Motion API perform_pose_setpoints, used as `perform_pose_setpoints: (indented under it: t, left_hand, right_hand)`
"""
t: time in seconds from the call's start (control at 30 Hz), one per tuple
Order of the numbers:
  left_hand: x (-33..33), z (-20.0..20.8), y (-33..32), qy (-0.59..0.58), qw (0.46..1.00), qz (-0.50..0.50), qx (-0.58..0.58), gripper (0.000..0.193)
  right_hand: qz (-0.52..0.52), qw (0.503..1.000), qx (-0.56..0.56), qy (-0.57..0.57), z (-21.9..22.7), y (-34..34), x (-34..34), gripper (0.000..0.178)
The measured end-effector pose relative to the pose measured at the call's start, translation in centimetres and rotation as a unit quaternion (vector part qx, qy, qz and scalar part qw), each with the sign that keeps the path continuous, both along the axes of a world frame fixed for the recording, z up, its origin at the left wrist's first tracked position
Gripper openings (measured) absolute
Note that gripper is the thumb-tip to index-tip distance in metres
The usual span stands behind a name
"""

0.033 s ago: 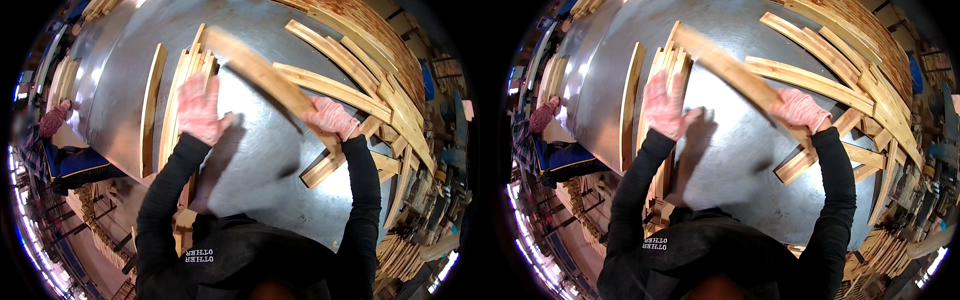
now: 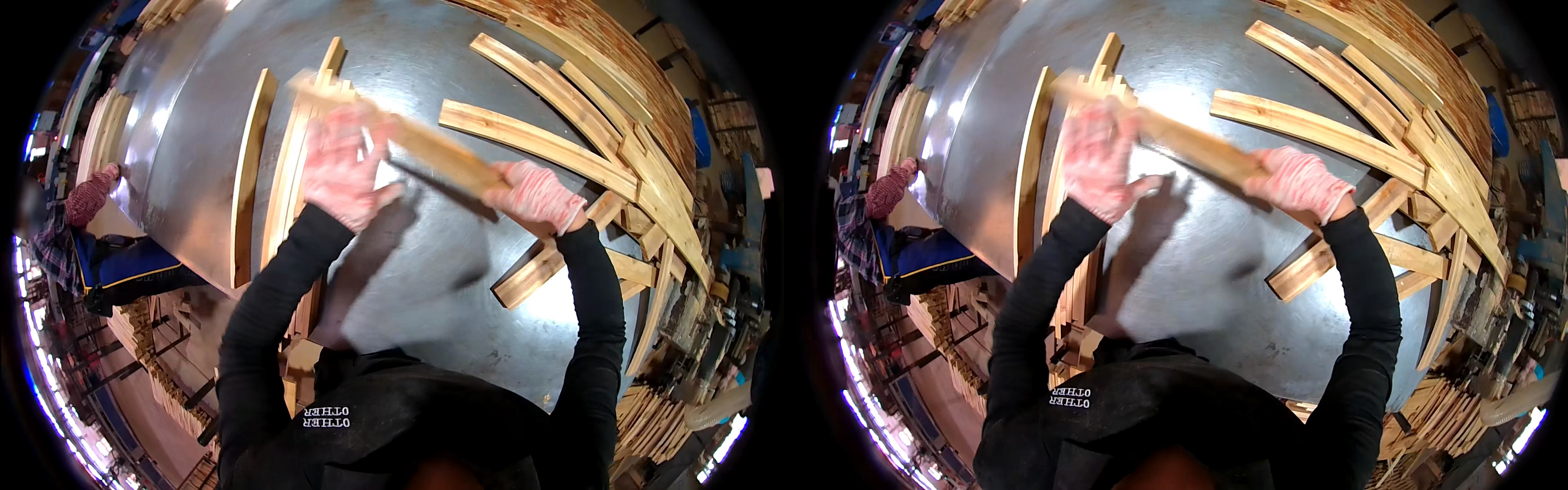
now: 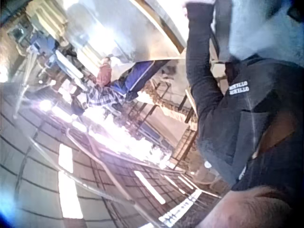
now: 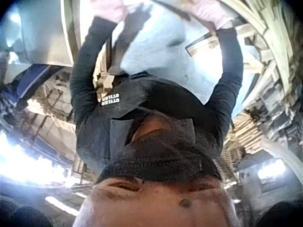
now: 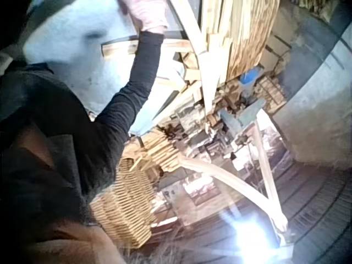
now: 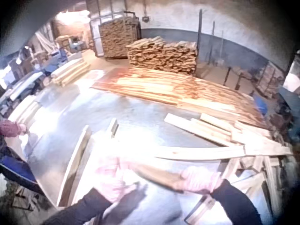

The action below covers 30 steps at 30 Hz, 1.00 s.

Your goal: The person sorts and stacks wooden planks on a metal table. They pick up planks from a pile, align them, and place them into organized stacks while another person works nearby.

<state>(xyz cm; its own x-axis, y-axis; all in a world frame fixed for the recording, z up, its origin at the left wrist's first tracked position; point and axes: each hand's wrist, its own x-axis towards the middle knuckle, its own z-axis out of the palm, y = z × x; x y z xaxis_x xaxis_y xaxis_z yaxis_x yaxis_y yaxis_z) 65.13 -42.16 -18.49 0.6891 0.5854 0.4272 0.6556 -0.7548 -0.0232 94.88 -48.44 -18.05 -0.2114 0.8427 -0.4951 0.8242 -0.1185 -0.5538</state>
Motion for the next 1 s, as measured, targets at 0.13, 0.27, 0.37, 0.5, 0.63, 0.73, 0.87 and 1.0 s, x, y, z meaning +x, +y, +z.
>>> perform_pose_setpoints:
  t: [0.13, 0.27, 0.37, 0.5, 0.63, 0.73, 0.87, 1.0]
  left_hand:
    - [-1.6, 1.9, 2.7, 0.274, 0.929, 0.074, -0.240, 0.040]
    - [-11.1, 2.7, 4.2, 0.149, 0.853, 0.301, -0.400, 0.047]
    - [-21.0, -0.5, 4.0, 0.129, 0.873, 0.372, -0.288, 0.050]
    - [-26.7, -8.4, 5.4, 0.030, 0.828, 0.438, -0.348, 0.065]
    - [-23.5, -8.7, 4.9, 0.075, 0.780, 0.517, -0.344, 0.087]
    - [-20.9, -6.8, 4.4, 0.077, 0.852, 0.463, -0.234, 0.052]
    - [-10.0, -0.3, -3.6, -0.253, 0.860, 0.149, -0.417, 0.085]
    - [-3.3, -7.9, -10.3, 0.053, 0.891, 0.186, -0.411, 0.106]
  right_hand:
    - [-0.037, 0.967, 0.208, 0.141, -0.9, 3.1, -1.5, 0.065]
    - [-0.004, 0.925, 0.222, -0.308, -7.1, 6.2, 10.3, 0.096]
    - [-0.047, 0.938, 0.057, -0.340, -9.8, 5.2, 9.1, 0.105]
    - [-0.028, 0.944, 0.025, -0.327, -11.6, 5.0, 8.7, 0.093]
    - [-0.123, 0.981, -0.139, -0.063, -6.1, 6.0, 1.3, 0.071]
    - [-0.126, 0.969, -0.014, -0.213, -9.0, 4.9, -0.8, 0.056]
    - [0.011, 0.960, 0.280, -0.014, -14.9, 1.2, -7.1, 0.043]
    - [-0.029, 0.993, 0.016, 0.111, -11.7, 2.5, -12.2, 0.072]
